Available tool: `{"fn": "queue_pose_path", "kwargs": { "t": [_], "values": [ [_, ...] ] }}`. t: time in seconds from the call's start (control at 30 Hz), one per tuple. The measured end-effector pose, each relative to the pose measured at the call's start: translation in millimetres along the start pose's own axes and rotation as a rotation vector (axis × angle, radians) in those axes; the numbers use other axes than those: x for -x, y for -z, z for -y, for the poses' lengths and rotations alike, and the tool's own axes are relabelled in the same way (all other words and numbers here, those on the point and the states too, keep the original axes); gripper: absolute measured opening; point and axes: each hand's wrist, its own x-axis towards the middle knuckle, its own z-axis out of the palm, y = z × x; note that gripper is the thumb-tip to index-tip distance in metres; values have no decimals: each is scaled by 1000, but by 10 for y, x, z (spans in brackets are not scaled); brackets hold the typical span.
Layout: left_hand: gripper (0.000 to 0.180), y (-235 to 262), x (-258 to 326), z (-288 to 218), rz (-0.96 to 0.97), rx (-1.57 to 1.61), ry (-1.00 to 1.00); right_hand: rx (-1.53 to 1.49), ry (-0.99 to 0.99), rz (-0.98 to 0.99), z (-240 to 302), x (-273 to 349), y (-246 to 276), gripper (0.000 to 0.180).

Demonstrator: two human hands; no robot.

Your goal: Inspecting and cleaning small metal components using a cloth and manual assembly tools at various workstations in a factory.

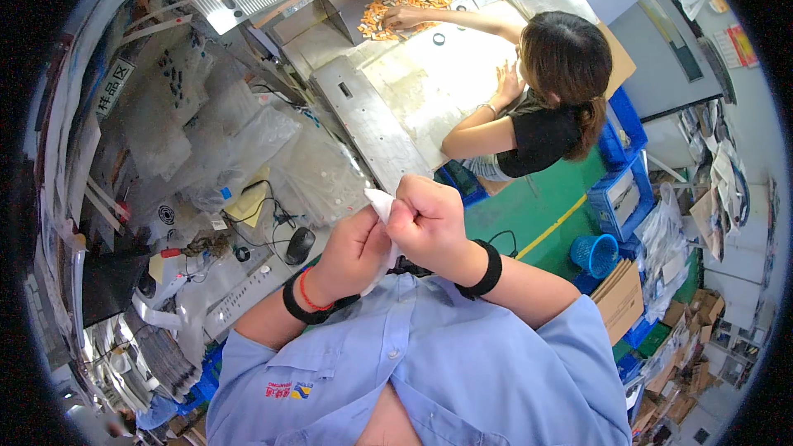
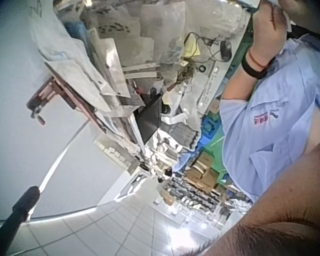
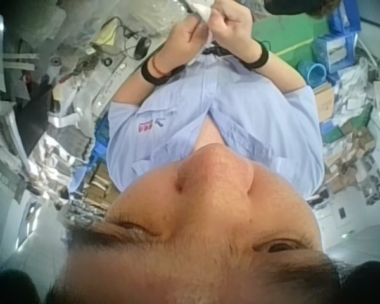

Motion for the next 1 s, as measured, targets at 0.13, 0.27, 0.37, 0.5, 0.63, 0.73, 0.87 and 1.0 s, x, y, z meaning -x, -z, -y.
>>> {"fn": "queue_pose_path", "kwargs": {
  "t": [0.13,0.27,0.37,0.5,0.63,0.73,0.87,1.0],
  "values": [
    [20,37,-19,49,39,10,-50,16,52,76,-10,-37,90,19],
    [24,62,-7,-18,105,76,30,50,97,137,30,-72,123,19],
    [27,5,17,12,119,205,74,-15,94,118,56,-57,106,18],
    [28,-24,9,58,77,372,66,-91,17,73,89,-40,60,18],
    [27,55,13,35,115,397,68,-64,22,184,46,-66,153,18],
    [26,98,13,-27,160,346,102,13,79,219,64,-76,206,19],
    [25,105,8,-34,192,274,79,67,151,264,77,-102,225,23],
    [24,64,-9,-30,99,197,23,66,47,230,136,-90,185,25]
  ]
}}
